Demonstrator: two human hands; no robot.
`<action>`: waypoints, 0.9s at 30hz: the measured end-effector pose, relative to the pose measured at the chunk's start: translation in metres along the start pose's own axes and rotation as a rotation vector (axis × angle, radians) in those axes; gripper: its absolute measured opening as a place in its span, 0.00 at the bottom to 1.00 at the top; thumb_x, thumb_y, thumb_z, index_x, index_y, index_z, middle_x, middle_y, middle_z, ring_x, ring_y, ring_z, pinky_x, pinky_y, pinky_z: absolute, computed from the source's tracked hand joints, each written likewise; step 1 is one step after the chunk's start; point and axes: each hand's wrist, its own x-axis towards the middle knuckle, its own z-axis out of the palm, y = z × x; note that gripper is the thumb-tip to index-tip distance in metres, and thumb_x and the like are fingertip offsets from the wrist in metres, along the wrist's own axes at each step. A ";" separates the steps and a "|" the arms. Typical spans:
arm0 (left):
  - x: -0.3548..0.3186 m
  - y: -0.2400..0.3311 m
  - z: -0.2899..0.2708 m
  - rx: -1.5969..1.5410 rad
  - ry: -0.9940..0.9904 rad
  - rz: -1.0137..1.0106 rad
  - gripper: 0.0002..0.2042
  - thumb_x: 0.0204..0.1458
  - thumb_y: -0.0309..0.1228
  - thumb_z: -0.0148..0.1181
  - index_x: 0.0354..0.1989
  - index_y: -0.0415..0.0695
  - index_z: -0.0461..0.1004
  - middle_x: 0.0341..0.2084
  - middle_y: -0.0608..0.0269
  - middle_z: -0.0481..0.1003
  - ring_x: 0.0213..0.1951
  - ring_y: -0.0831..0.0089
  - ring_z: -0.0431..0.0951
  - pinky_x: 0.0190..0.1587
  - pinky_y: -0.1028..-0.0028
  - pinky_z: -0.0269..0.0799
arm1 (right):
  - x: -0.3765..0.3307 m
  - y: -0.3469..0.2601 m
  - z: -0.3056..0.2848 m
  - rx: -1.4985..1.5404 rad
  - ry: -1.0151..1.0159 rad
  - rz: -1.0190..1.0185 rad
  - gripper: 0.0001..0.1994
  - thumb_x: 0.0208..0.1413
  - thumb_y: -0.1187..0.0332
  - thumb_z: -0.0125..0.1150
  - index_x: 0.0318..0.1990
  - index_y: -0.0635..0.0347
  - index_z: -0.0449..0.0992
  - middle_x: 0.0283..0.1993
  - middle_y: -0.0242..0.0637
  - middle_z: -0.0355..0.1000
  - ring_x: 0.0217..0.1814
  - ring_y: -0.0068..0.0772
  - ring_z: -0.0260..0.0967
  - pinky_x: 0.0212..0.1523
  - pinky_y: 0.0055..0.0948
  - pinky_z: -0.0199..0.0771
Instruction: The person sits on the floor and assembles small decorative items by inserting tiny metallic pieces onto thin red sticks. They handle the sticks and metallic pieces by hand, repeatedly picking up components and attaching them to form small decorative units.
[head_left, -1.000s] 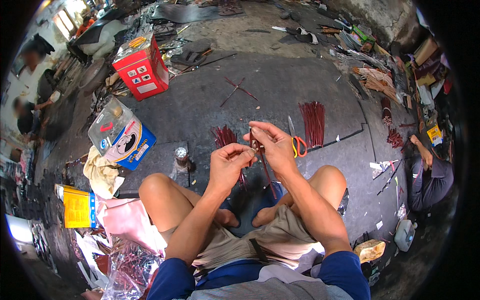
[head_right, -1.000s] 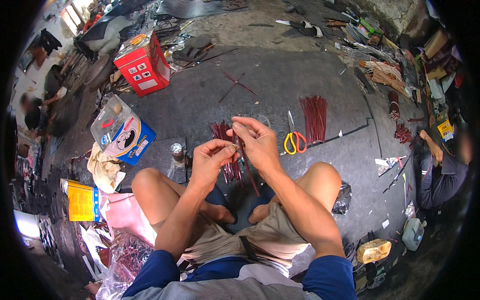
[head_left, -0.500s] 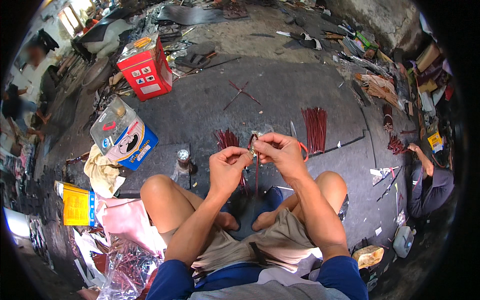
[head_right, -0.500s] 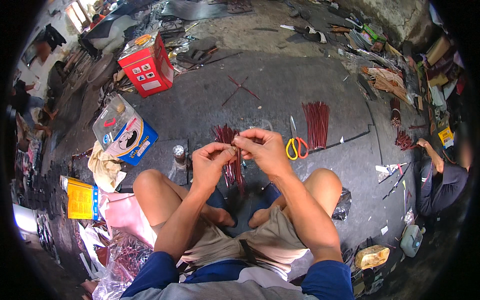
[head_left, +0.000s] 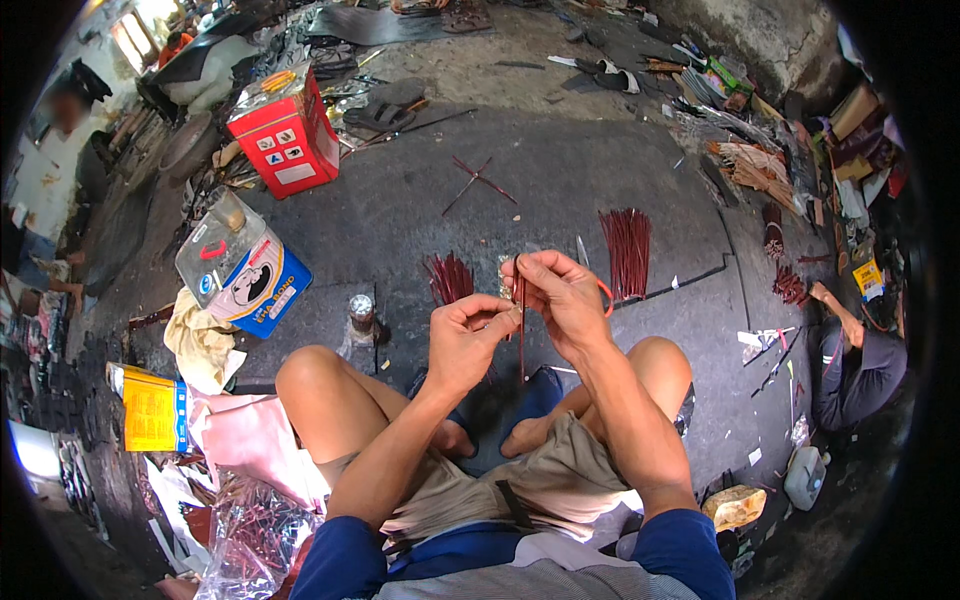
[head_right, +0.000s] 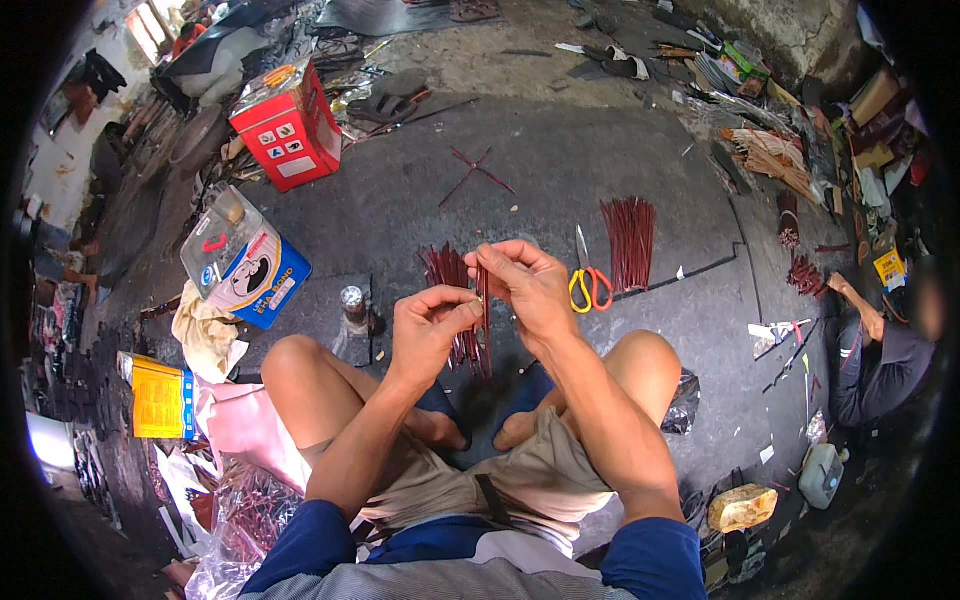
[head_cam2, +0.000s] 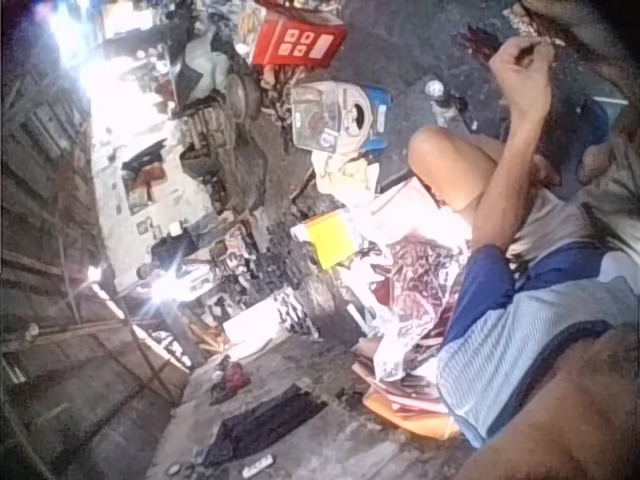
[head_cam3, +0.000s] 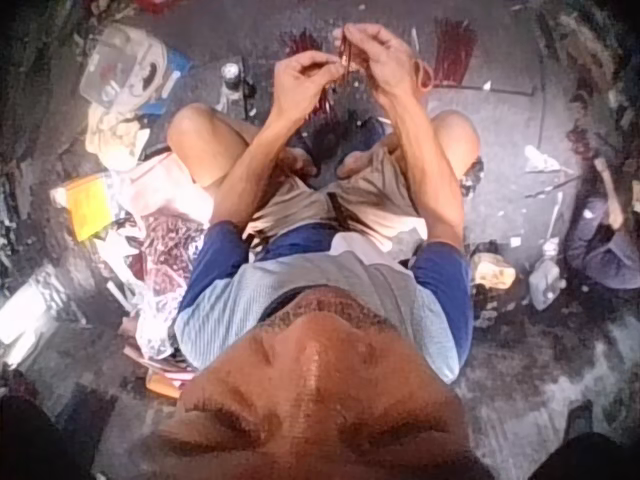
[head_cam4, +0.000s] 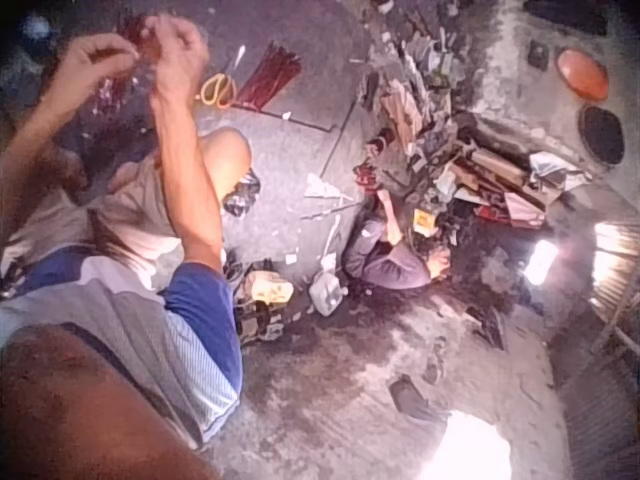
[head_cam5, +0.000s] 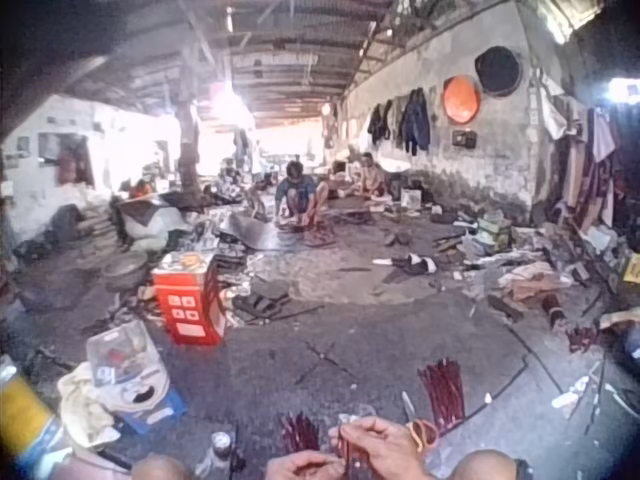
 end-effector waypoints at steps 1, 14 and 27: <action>0.000 -0.001 0.001 -0.023 -0.006 -0.006 0.05 0.52 0.21 0.63 0.36 0.34 0.79 0.29 0.62 0.80 0.32 0.80 0.79 0.35 0.80 0.74 | 0.001 0.001 0.001 0.007 0.014 -0.006 0.04 0.60 0.70 0.61 0.38 0.60 0.77 0.41 0.38 0.79 0.39 0.25 0.77 0.41 0.24 0.78; 0.008 0.013 -0.025 -0.266 0.206 -0.053 0.03 0.52 0.20 0.61 0.35 0.39 0.76 0.32 0.59 0.79 0.34 0.75 0.81 0.39 0.77 0.79 | -0.013 0.007 0.015 -0.097 -0.057 -0.038 0.11 0.56 0.71 0.66 0.46 0.66 0.79 0.36 0.38 0.78 0.36 0.25 0.77 0.35 0.21 0.80; 0.009 0.013 -0.019 -0.191 0.217 0.006 0.07 0.55 0.23 0.61 0.42 0.39 0.79 0.27 0.67 0.77 0.27 0.84 0.74 0.31 0.82 0.72 | -0.017 0.010 0.017 -0.204 -0.125 -0.063 0.11 0.60 0.72 0.61 0.47 0.67 0.78 0.37 0.39 0.78 0.35 0.23 0.76 0.38 0.21 0.80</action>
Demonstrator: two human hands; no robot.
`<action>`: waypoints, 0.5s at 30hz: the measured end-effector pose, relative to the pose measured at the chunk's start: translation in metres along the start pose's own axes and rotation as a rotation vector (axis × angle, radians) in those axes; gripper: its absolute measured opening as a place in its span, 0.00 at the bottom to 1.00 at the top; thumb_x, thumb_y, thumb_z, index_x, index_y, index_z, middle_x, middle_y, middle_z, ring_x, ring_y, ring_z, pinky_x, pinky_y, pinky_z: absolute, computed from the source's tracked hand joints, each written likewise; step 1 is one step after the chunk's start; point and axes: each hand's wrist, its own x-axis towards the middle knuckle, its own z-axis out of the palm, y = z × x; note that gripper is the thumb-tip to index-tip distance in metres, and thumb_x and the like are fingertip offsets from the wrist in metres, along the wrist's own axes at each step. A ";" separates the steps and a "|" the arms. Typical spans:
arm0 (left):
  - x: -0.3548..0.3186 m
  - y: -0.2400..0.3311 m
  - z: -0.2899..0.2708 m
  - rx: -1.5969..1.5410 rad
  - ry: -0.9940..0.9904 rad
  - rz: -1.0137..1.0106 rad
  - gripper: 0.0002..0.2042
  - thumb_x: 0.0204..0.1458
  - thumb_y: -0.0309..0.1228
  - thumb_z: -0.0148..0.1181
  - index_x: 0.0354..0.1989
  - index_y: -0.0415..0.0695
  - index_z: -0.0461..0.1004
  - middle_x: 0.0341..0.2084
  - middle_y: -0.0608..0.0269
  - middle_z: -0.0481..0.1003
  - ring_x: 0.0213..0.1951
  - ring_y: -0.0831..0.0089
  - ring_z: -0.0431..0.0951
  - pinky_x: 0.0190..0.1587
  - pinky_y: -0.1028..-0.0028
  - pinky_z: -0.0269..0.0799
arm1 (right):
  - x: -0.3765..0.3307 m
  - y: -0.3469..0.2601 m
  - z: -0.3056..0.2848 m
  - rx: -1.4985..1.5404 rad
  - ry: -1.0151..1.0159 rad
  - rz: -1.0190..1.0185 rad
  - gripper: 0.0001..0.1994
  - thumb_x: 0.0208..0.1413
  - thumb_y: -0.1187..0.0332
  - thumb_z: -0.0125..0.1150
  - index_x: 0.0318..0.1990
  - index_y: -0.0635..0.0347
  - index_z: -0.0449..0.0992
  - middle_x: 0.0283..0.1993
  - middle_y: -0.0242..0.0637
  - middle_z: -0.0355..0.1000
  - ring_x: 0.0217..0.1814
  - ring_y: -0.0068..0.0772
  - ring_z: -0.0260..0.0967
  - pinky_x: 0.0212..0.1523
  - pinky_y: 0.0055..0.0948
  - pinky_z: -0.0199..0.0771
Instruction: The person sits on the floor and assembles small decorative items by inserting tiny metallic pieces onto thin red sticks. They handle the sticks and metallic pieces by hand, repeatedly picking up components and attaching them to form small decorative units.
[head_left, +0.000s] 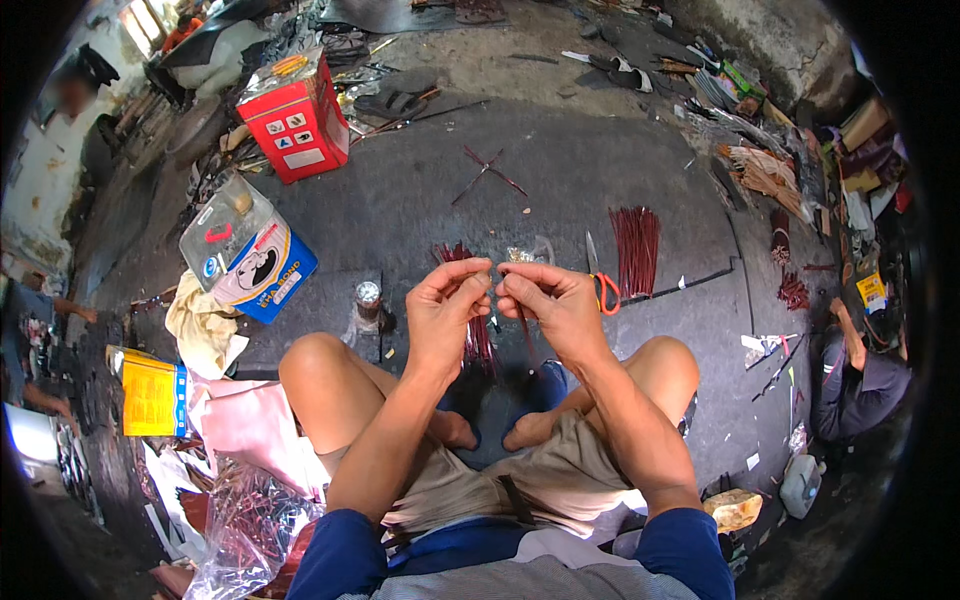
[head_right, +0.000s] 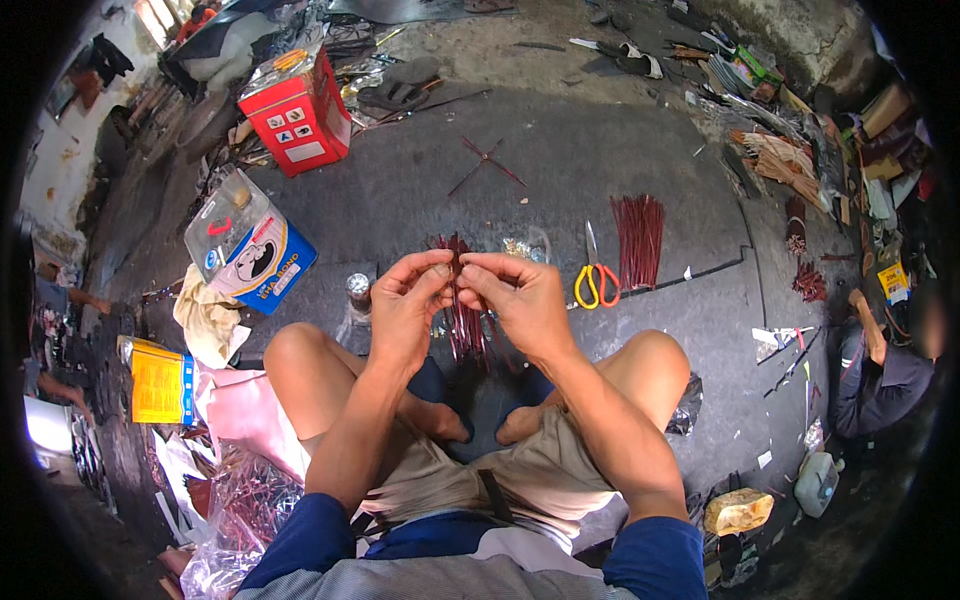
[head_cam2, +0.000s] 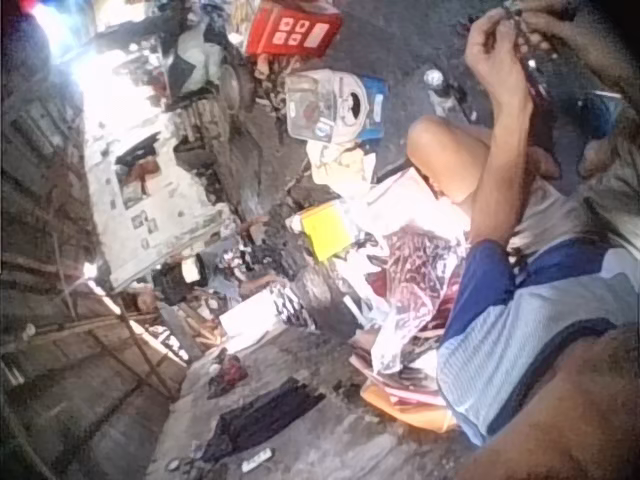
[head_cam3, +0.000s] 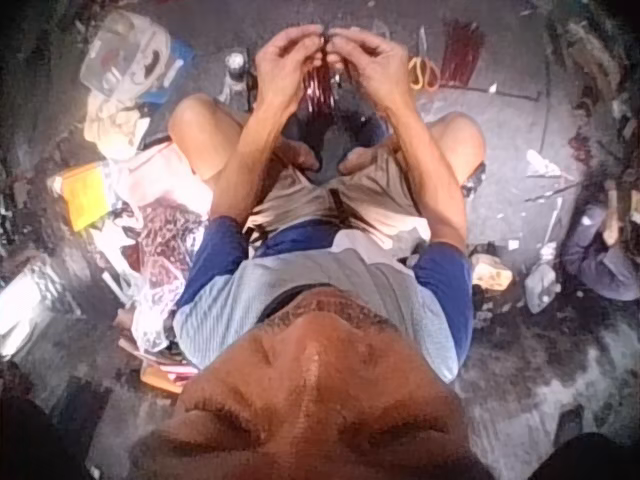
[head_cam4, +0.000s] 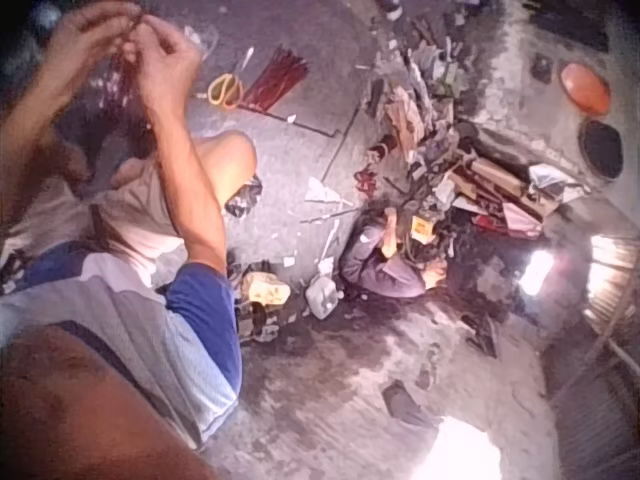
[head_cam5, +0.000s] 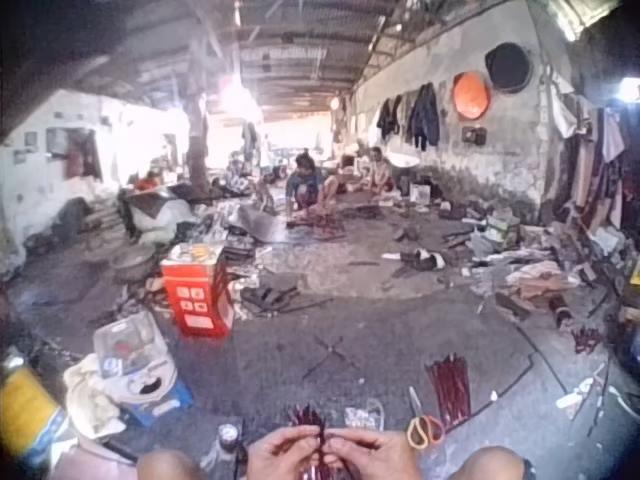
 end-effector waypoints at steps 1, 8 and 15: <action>0.000 -0.001 0.000 0.008 0.001 -0.007 0.07 0.55 0.24 0.61 0.42 0.39 0.79 0.27 0.67 0.77 0.27 0.83 0.74 0.31 0.82 0.72 | 0.001 0.000 -0.002 0.027 0.007 0.036 0.11 0.60 0.72 0.61 0.47 0.67 0.78 0.37 0.38 0.78 0.36 0.24 0.77 0.39 0.21 0.79; -0.005 -0.002 0.000 0.049 -0.018 -0.084 0.07 0.56 0.24 0.61 0.41 0.38 0.79 0.27 0.66 0.77 0.26 0.82 0.75 0.30 0.82 0.72 | 0.007 0.002 -0.008 0.032 0.012 0.074 0.09 0.62 0.67 0.59 0.42 0.66 0.77 0.36 0.38 0.78 0.37 0.24 0.76 0.43 0.24 0.77; -0.008 -0.006 -0.001 0.060 -0.023 -0.127 0.07 0.55 0.24 0.62 0.40 0.37 0.78 0.27 0.64 0.78 0.26 0.81 0.75 0.29 0.82 0.72 | 0.010 0.001 -0.008 -0.049 0.079 -0.005 0.09 0.61 0.67 0.61 0.40 0.65 0.77 0.35 0.39 0.79 0.38 0.25 0.76 0.44 0.24 0.76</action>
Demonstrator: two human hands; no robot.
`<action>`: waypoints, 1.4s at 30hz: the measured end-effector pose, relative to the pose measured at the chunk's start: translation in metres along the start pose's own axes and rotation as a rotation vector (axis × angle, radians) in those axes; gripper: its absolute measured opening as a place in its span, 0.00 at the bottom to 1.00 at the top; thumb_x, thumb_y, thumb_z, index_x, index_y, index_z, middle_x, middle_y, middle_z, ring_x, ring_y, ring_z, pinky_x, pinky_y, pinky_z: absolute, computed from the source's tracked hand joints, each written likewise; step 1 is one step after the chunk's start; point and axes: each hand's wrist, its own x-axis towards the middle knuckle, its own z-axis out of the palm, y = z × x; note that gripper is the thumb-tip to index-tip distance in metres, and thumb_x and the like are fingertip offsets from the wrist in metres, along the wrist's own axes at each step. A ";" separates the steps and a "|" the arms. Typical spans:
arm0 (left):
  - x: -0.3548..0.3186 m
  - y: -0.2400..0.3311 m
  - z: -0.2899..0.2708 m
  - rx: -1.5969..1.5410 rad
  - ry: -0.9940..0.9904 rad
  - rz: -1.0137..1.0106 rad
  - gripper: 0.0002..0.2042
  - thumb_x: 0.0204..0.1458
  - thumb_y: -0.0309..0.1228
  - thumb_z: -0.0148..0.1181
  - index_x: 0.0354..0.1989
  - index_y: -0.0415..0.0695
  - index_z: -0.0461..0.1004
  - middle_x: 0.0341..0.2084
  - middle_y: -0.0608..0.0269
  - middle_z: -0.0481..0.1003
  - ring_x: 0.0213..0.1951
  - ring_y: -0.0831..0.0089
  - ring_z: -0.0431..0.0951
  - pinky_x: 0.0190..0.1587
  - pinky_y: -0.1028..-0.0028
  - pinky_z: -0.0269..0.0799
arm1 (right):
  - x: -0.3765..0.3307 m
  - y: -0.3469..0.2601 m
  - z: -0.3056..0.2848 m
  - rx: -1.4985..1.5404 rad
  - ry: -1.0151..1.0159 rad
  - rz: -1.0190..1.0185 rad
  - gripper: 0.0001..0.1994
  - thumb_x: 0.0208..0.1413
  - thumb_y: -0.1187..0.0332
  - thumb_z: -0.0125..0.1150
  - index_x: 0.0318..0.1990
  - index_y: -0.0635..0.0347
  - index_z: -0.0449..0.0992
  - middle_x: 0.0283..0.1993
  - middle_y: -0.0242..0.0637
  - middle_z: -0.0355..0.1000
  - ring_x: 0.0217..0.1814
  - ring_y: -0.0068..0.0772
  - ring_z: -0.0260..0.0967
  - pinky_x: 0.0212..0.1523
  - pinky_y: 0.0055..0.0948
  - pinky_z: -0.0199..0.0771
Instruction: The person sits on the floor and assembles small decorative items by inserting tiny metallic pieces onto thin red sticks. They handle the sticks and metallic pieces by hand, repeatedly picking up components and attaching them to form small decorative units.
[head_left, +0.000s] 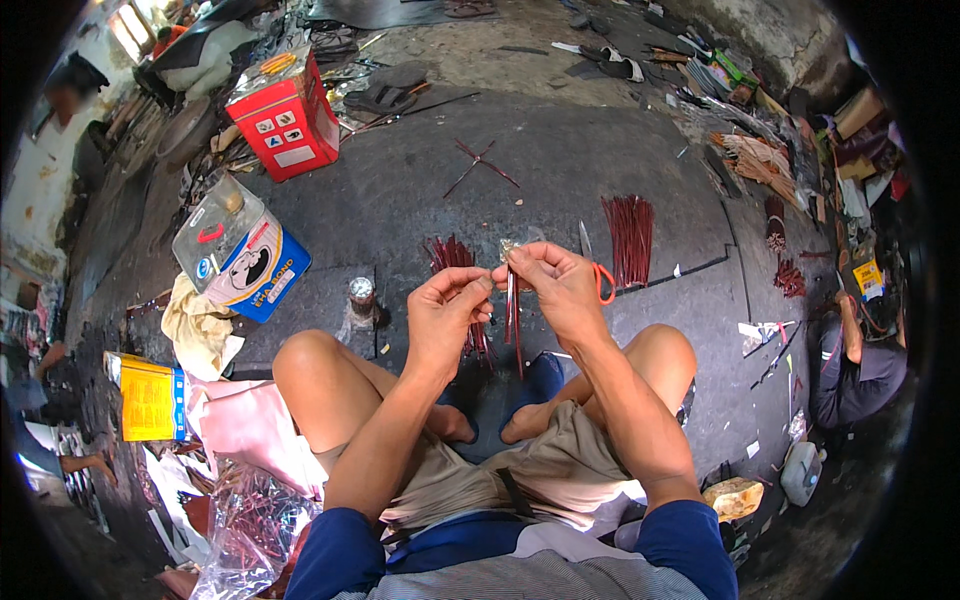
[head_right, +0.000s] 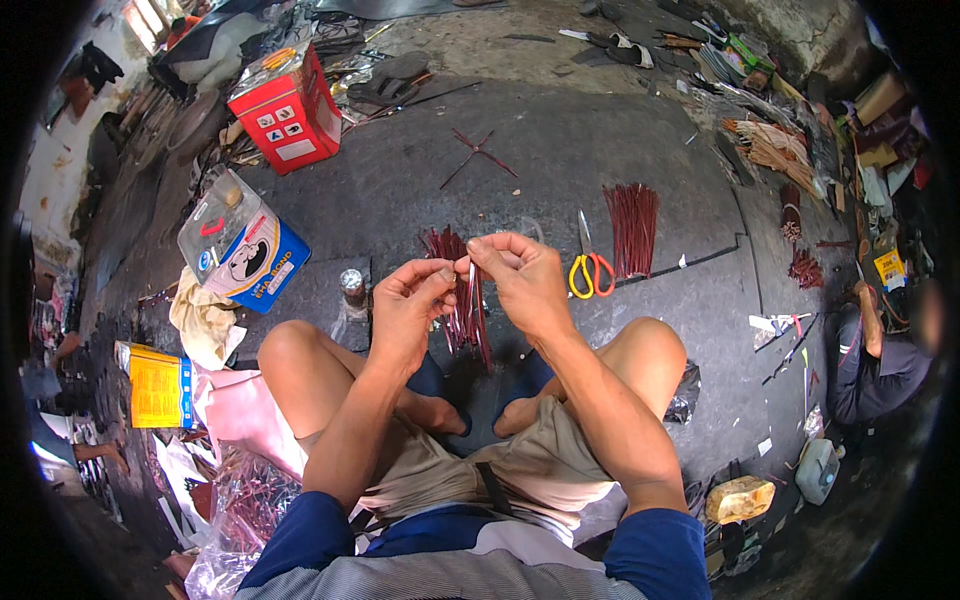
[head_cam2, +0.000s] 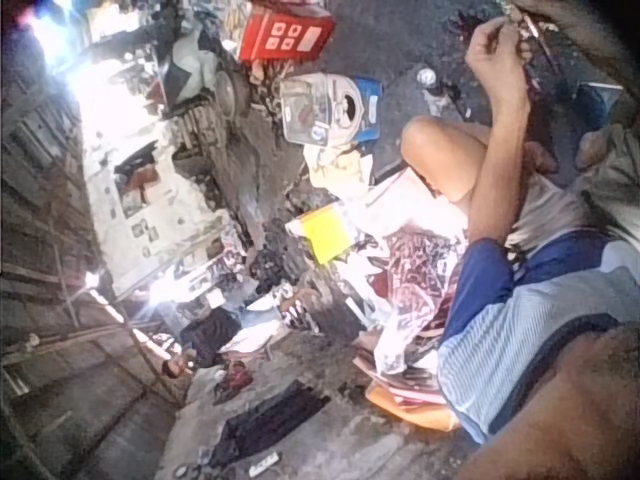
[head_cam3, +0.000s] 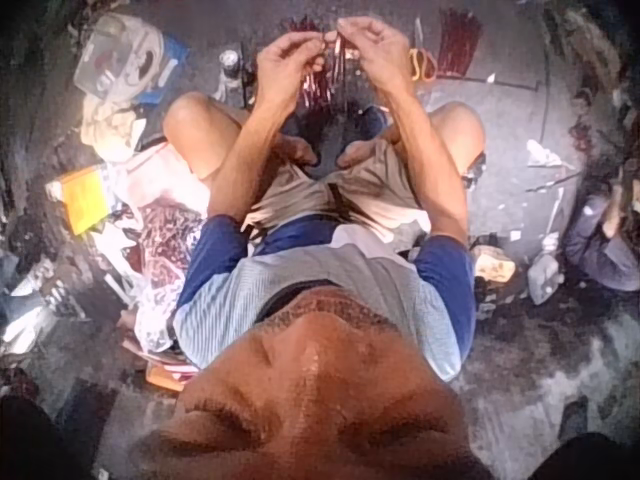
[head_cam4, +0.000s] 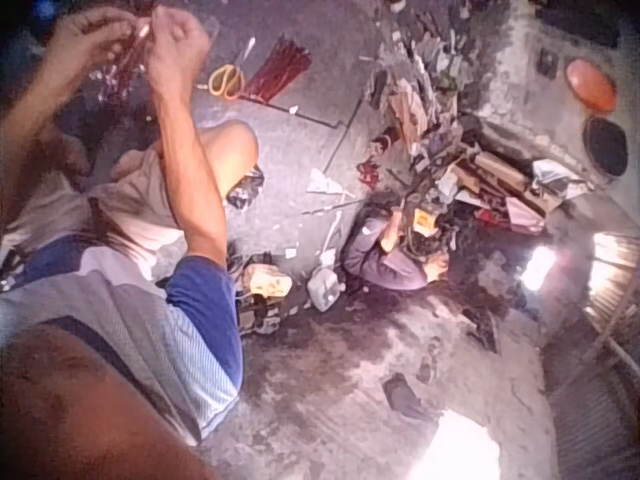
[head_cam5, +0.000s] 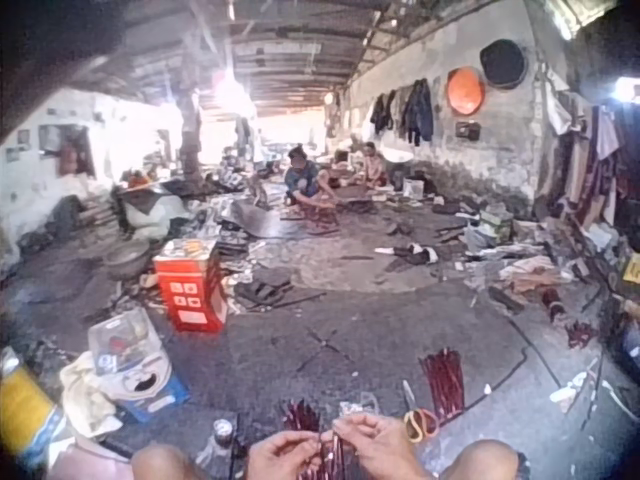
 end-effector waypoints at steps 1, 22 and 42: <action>0.000 -0.001 -0.001 0.005 -0.007 0.003 0.06 0.55 0.24 0.62 0.40 0.38 0.78 0.28 0.64 0.78 0.26 0.81 0.75 0.30 0.82 0.72 | 0.000 0.001 0.000 0.000 0.001 -0.004 0.09 0.61 0.67 0.61 0.40 0.65 0.78 0.35 0.39 0.79 0.38 0.25 0.76 0.43 0.24 0.76; -0.001 -0.004 0.003 0.264 -0.239 -0.089 0.05 0.52 0.24 0.63 0.36 0.37 0.78 0.24 0.66 0.77 0.23 0.82 0.73 0.26 0.81 0.69 | 0.001 0.005 0.005 0.011 0.115 0.004 0.11 0.58 0.64 0.65 0.33 0.65 0.78 0.30 0.39 0.79 0.28 0.21 0.74 0.28 0.21 0.74; 0.000 0.007 -0.005 -0.123 -0.037 -0.050 0.05 0.57 0.25 0.60 0.39 0.38 0.78 0.29 0.64 0.78 0.29 0.79 0.77 0.32 0.81 0.74 | -0.009 -0.007 0.011 -0.073 0.105 -0.100 0.08 0.58 0.68 0.64 0.35 0.65 0.79 0.26 0.31 0.75 0.24 0.15 0.70 0.23 0.17 0.68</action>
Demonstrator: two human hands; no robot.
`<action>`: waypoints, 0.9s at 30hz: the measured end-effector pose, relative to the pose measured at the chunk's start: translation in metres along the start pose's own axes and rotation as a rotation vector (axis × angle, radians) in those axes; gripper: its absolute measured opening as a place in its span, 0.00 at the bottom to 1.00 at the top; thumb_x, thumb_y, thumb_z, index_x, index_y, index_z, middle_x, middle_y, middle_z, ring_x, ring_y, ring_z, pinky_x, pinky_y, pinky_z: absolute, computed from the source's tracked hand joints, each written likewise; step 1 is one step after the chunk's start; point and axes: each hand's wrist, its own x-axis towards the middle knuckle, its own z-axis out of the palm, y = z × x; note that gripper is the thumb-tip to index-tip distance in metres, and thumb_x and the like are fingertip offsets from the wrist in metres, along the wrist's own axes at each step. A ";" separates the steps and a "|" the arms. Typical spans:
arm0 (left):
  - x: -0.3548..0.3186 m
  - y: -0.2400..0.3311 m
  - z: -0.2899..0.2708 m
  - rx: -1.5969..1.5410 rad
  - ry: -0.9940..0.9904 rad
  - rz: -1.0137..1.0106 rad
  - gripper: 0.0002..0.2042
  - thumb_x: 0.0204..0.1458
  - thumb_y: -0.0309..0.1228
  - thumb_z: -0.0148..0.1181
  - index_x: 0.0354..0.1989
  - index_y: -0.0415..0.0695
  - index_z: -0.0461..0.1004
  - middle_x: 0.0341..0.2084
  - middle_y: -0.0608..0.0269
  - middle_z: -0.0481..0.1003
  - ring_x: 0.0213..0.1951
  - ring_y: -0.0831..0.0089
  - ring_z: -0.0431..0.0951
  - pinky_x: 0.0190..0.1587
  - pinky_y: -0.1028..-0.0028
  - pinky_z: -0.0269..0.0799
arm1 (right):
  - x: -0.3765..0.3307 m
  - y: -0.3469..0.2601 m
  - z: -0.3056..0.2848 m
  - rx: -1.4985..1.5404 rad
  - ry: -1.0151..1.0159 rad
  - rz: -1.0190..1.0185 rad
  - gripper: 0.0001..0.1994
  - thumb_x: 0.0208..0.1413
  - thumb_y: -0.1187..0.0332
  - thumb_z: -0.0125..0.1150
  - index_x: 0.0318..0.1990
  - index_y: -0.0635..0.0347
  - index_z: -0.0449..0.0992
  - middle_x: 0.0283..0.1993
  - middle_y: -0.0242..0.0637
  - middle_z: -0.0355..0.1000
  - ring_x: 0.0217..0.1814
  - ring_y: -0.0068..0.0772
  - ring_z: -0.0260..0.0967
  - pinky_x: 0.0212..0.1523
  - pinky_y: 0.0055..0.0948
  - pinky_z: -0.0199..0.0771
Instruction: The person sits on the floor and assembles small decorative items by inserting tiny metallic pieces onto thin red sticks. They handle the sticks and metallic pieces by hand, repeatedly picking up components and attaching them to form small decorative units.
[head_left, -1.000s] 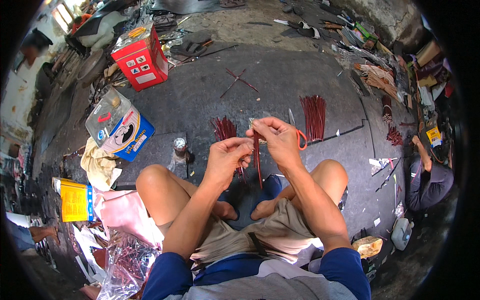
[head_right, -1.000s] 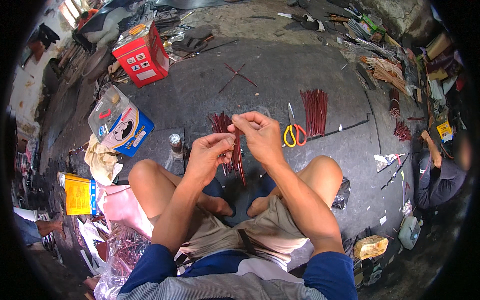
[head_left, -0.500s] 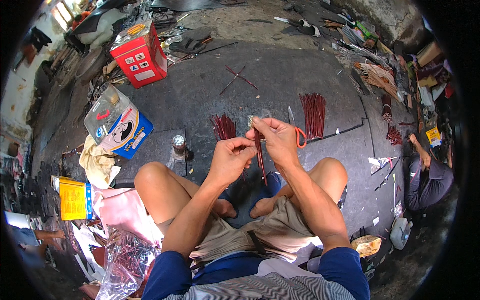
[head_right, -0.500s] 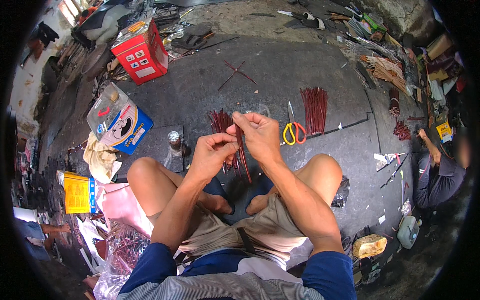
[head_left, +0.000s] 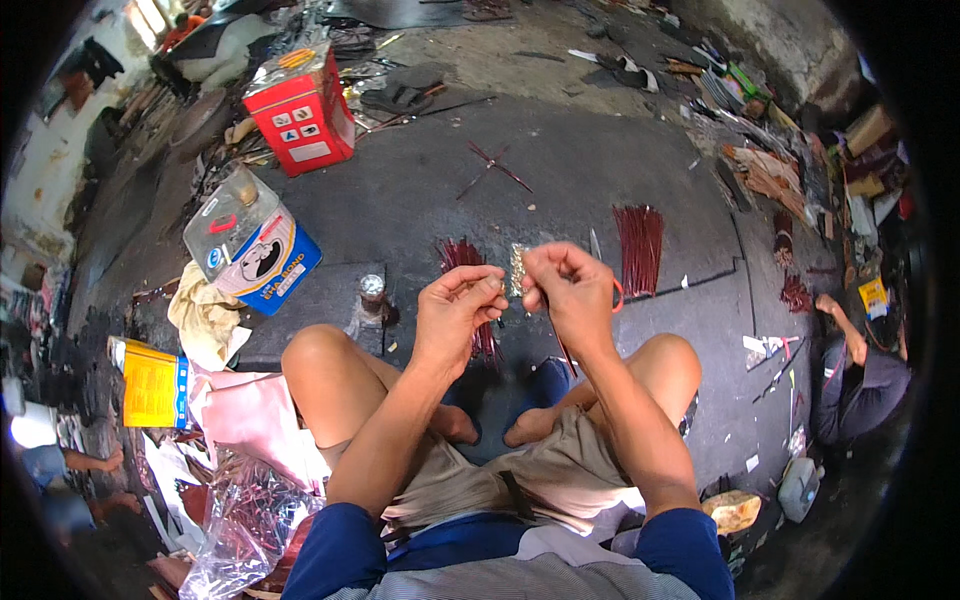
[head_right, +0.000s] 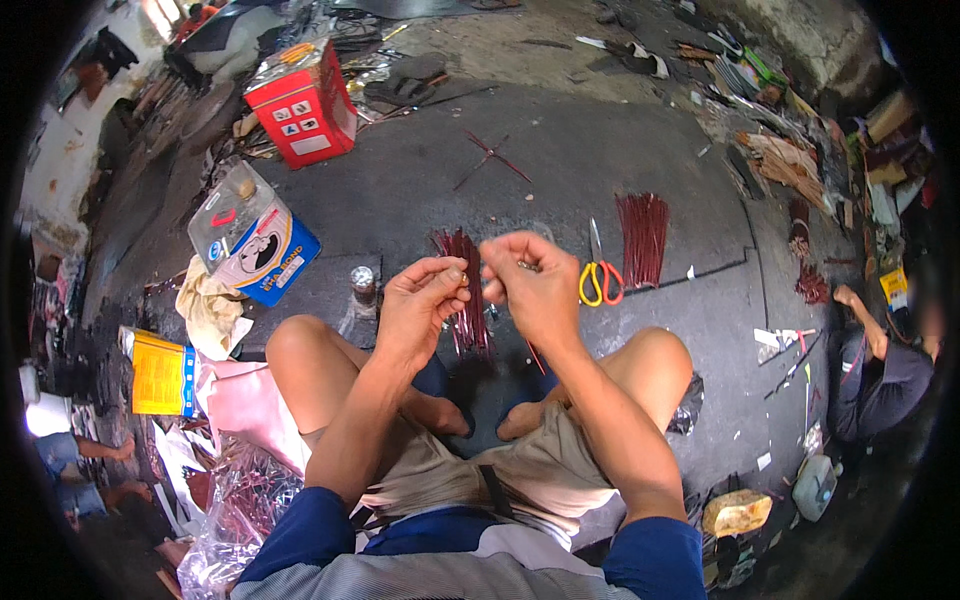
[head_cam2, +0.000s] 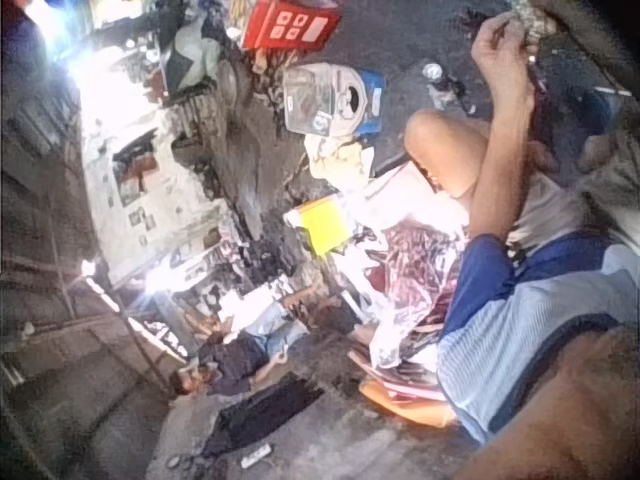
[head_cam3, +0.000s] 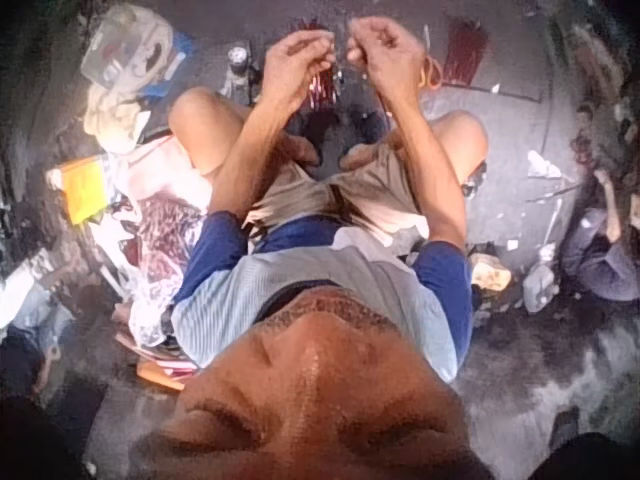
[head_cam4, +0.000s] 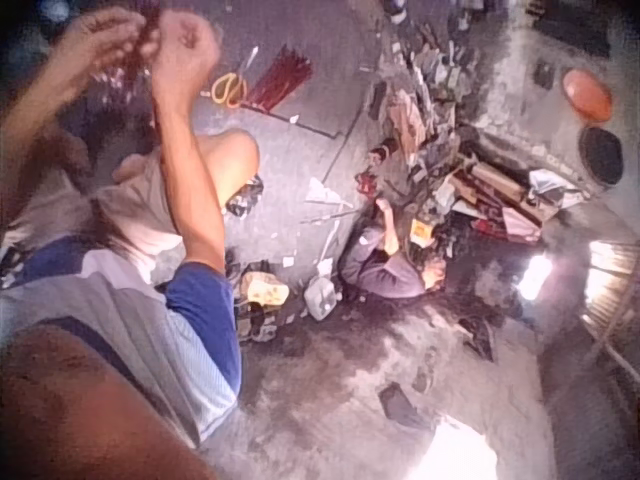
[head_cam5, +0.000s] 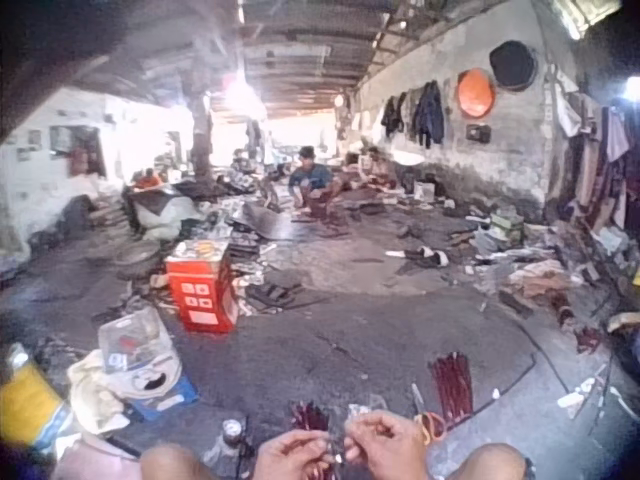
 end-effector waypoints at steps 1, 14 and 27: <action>0.003 -0.001 -0.002 -0.122 0.011 -0.037 0.05 0.57 0.26 0.60 0.40 0.39 0.77 0.30 0.64 0.78 0.30 0.78 0.78 0.33 0.81 0.75 | -0.006 -0.001 0.002 -0.044 -0.027 -0.009 0.07 0.58 0.69 0.64 0.36 0.65 0.79 0.26 0.31 0.75 0.24 0.15 0.70 0.23 0.17 0.68; -0.001 -0.008 0.003 -0.284 0.013 -0.008 0.04 0.59 0.26 0.58 0.39 0.40 0.76 0.30 0.64 0.78 0.28 0.81 0.77 0.31 0.83 0.75 | -0.020 0.004 0.019 -0.466 0.041 -0.474 0.05 0.53 0.74 0.65 0.37 0.64 0.82 0.26 0.41 0.76 0.27 0.33 0.74 0.28 0.28 0.71; 0.003 -0.008 -0.011 -0.354 0.046 -0.128 0.05 0.60 0.26 0.56 0.40 0.39 0.76 0.31 0.64 0.77 0.28 0.81 0.76 0.31 0.83 0.74 | -0.033 -0.003 0.016 -0.720 -0.197 -0.593 0.14 0.55 0.79 0.57 0.50 0.70 0.74 0.39 0.48 0.69 0.36 0.47 0.73 0.36 0.39 0.74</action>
